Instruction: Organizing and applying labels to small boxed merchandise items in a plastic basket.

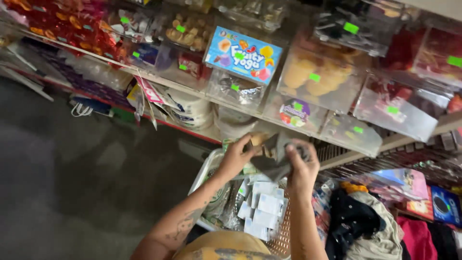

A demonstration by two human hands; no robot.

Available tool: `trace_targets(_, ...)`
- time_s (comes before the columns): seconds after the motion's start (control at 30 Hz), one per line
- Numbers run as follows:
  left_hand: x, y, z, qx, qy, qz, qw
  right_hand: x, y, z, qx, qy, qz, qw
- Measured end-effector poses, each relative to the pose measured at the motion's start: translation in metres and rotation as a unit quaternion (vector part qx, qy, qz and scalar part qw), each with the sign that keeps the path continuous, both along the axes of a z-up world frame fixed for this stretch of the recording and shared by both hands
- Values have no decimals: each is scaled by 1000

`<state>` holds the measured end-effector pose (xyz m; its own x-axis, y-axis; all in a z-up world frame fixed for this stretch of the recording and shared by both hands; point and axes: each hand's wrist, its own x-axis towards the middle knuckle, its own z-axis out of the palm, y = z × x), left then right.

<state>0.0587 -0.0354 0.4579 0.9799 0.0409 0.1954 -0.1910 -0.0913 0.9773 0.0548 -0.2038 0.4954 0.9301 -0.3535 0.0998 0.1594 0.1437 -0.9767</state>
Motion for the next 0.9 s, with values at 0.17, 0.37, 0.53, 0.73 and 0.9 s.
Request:
trace_targets(0.17,9,-13,1,51,-17,19,998,7,15,-5,-341,-178,-11,923)
trace_targets(0.37,3,-1,17,82,-55,2,995,2,32,-4,-429,-270,30,861)
trace_targets(0.53,20,13,-21,106,-47,3,993,8,42,2,-474,-306,26,825)
trace_targets(0.73,41,15,-53,-17,98,30,995,16,32,-4,-398,-252,49,881)
trace_targets(0.9,33,7,-33,-395,262,-5,881,21,53,-49,-586,-380,15,716)
